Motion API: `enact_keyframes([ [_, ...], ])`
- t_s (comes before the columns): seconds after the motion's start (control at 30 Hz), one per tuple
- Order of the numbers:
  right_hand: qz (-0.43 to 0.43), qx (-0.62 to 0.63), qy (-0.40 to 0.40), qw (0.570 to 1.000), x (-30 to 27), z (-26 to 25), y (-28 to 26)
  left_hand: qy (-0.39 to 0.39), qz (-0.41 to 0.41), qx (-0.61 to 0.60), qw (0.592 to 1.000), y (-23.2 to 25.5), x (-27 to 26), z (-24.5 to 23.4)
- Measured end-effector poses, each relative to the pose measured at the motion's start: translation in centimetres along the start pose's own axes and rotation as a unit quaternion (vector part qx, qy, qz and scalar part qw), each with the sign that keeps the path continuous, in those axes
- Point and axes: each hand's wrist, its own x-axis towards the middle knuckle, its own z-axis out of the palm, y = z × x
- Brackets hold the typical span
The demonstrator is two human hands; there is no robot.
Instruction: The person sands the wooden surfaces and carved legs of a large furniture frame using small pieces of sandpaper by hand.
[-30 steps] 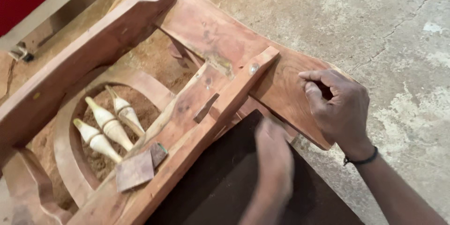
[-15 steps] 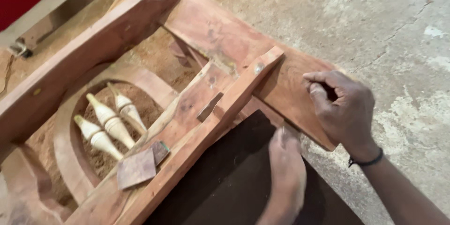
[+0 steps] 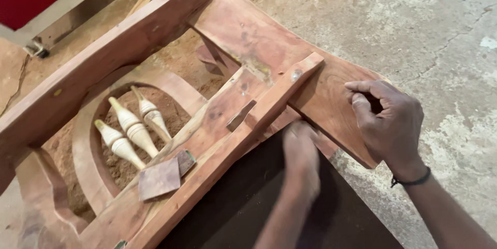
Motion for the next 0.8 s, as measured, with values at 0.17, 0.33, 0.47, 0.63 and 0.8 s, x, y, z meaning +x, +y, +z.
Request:
enact_keyframes([
  [0.17, -0.013, -0.018, 0.006, 1.0, -0.2, -0.2, -0.1, 0.002, -0.023, 0.055, 0.998, -1.1, -3.6, 1.3],
  [0.33, -0.005, 0.004, 0.005, 1.0, -0.2, 0.3, -0.3, -0.026, -0.106, 0.035, 0.993, -3.3, -5.2, 2.3],
  [0.47, -0.001, -0.027, 0.002, 1.0, -0.2, 0.0, -0.1, -0.058, 0.147, -0.048, 0.986, 0.8, 3.2, -2.1],
  [0.63, -0.004, -0.014, 0.006, 1.0, 0.1, -0.1, -0.1, -0.003, -0.09, 0.055, 0.994, -2.9, -5.8, 2.7],
  [0.8, -0.016, 0.001, 0.0, 1.0, -0.2, 0.0, 0.0, -0.006, -0.035, 0.011, 0.999, -1.1, -3.1, 1.1],
])
